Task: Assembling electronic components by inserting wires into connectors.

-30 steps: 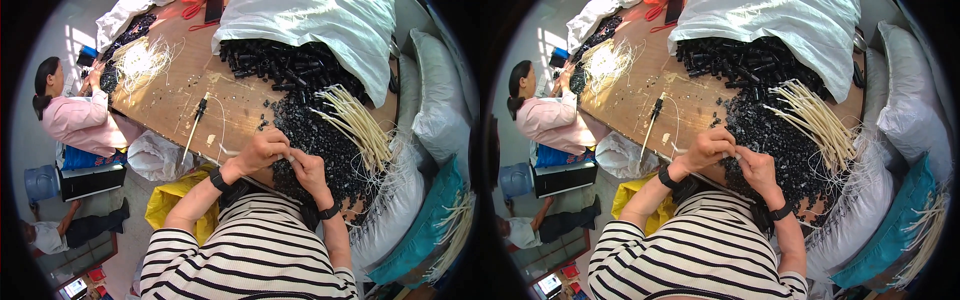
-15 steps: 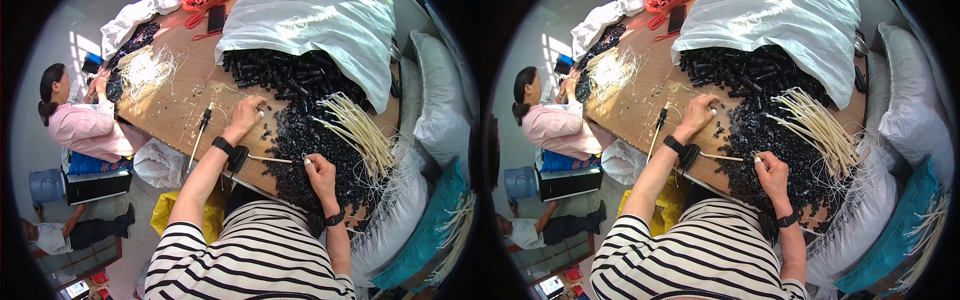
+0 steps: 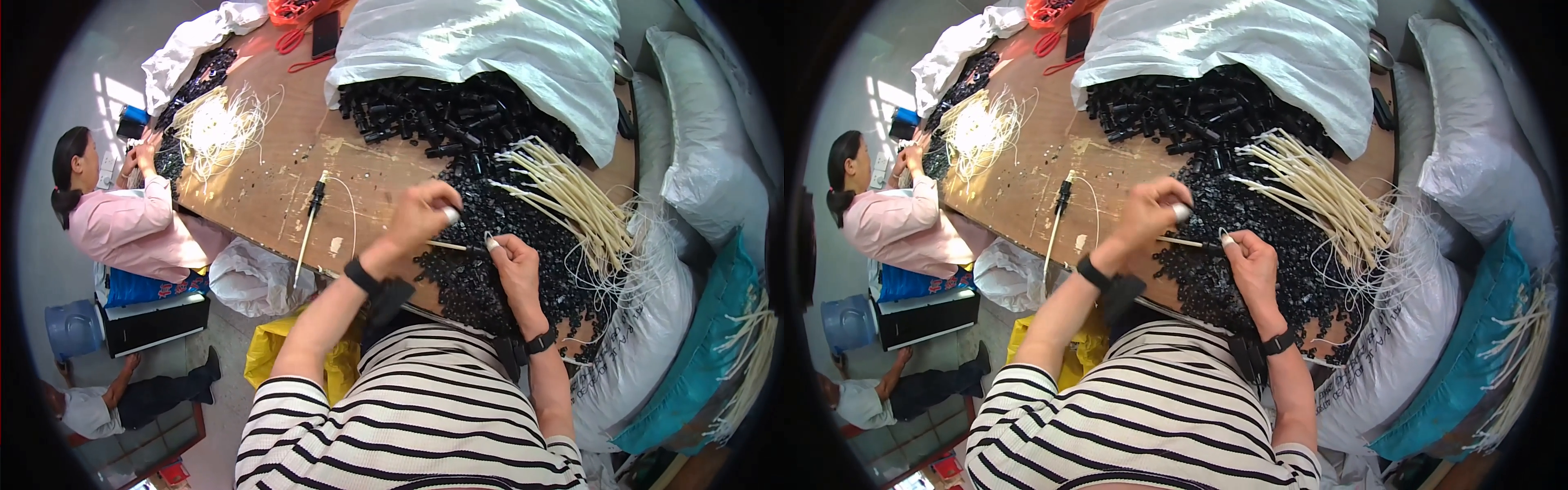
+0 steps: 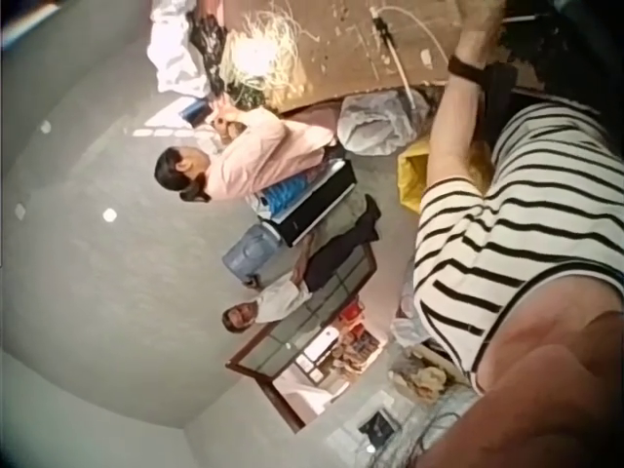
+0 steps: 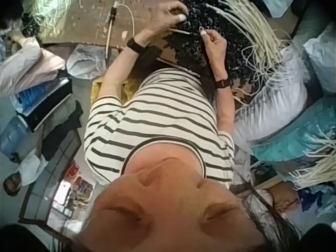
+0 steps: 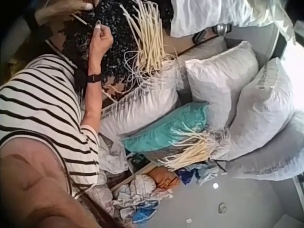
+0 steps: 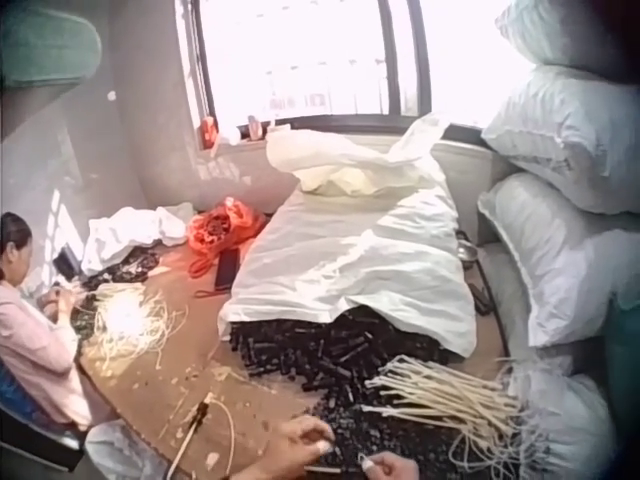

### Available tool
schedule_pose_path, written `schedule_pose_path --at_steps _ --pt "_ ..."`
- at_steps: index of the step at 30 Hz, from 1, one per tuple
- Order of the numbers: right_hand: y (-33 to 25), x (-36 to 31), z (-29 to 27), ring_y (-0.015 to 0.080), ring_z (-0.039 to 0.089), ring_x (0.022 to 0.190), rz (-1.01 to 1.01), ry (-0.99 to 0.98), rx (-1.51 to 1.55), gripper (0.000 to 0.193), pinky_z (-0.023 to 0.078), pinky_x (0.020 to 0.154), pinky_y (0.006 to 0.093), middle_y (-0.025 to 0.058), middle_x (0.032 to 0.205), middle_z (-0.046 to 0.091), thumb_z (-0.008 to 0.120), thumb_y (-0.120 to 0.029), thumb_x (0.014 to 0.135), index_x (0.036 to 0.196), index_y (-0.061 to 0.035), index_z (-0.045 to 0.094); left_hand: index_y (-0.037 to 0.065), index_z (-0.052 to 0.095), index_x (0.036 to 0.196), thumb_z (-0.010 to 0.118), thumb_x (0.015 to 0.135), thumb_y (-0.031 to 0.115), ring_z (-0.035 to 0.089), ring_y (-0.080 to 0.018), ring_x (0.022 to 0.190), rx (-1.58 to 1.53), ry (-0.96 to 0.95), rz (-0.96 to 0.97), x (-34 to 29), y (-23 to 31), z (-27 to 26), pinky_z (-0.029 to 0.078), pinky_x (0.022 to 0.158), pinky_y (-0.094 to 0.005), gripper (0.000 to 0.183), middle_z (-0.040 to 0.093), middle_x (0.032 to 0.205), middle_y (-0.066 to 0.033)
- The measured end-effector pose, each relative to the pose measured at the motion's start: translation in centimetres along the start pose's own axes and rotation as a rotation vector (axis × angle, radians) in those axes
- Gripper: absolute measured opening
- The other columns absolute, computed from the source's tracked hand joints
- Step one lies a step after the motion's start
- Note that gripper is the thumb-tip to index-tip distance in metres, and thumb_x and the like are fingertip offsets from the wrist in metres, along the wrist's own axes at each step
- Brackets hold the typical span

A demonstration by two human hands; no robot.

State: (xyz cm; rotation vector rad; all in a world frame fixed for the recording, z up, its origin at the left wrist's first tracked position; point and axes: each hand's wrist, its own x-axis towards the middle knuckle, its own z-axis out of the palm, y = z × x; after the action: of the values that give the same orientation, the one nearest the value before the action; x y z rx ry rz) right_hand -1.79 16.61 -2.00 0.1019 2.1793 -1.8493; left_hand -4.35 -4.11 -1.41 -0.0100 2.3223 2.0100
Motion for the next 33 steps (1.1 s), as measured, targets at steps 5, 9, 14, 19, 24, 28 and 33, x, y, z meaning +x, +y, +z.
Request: schedule_pose_path --at_steps 5,9,14,19,24,28,33 --pt "0.0 0.1 0.6 -0.0021 0.036 0.054 0.006 -0.116 0.206 0.009 0.025 0.048 0.0183 -0.0107 0.063 0.05 0.06 -0.004 0.088 0.093 0.0014 0.065 0.002 0.063 0.088 0.066 0.07 -0.008 0.06 -0.0173 0.073 0.231 0.142 0.36 -2.9 1.4 5.2 0.049 0.064 -0.0268 0.021 0.06 0.078 -0.0069" --pt "-0.8 -0.4 0.7 -0.0017 0.038 0.054 0.078 -0.105 0.347 0.01 0.028 0.049 0.0177 -0.0104 0.064 0.052 0.06 -0.002 0.086 0.094 0.0019 0.065 0.002 0.064 0.09 0.067 0.069 -0.007 0.061 -0.0172 0.073 0.197 0.148 0.296 -3.2 1.3 5.2 0.049 0.065 -0.0261 0.022 0.061 0.078 -0.0063" --pt "-0.3 -0.5 0.6 -0.0001 0.042 0.053 -0.167 0.004 -0.023 0.007 0.032 0.048 0.0197 -0.0083 0.06 0.054 0.064 -0.006 0.087 0.091 -0.0004 0.066 0.001 0.066 0.086 0.069 0.069 -0.002 0.062 -0.0155 0.07 0.178 0.164 0.11 -2.9 0.5 5.0 0.049 0.064 -0.0244 0.017 0.062 0.076 -0.0048" --pt "-0.7 -1.1 0.2 0.0017 0.042 0.05 -0.243 -0.024 -0.197 0.008 0.032 0.047 0.0197 -0.0073 0.06 0.055 0.066 -0.009 0.087 0.09 -0.0014 0.067 0.003 0.068 0.08 0.068 0.069 0.004 0.064 -0.0201 0.069 0.173 0.13 0.055 -2.9 0.3 4.4 0.05 0.06 -0.0291 0.011 0.063 0.075 -0.0074" --pt "-0.8 -0.8 -1.3 -0.0002 0.034 0.046 0.117 -0.197 0.752 0.017 0.026 0.044 0.017 -0.0062 0.06 0.051 0.06 -0.007 0.089 0.103 0.0005 0.064 0.006 0.065 0.098 0.065 0.069 0.004 0.064 -0.0267 0.072 0.195 -0.095 0.279 -3.3 2.2 4.1 0.051 0.064 -0.0347 0.029 0.064 0.078 -0.01" --pt "-1.8 -1.1 -2.0 0.0017 0.036 0.045 0.103 -0.205 0.741 0.02 0.028 0.044 0.0185 -0.0002 0.067 0.062 0.06 -0.004 0.087 0.106 0.0002 0.064 0.009 0.064 0.105 0.062 0.073 0.011 0.064 -0.0333 0.077 0.42 -0.225 0.277 -3.2 0.8 3.4 0.051 0.067 -0.0403 0.033 0.066 0.085 -0.0142" --pt "-1.9 -1.4 -1.9 0.0239 0.058 0.049 -0.842 -0.073 -0.725 0.036 0.044 0.044 0.0331 0.0066 0.067 0.062 0.062 -0.002 0.078 0.111 -0.0174 0.07 0.007 0.07 0.097 0.062 0.072 0.016 0.062 -0.0329 0.065 0.55 -0.213 0.152 -3.1 1.7 2.0 0.05 0.062 -0.0386 0.028 0.064 0.071 -0.0171"
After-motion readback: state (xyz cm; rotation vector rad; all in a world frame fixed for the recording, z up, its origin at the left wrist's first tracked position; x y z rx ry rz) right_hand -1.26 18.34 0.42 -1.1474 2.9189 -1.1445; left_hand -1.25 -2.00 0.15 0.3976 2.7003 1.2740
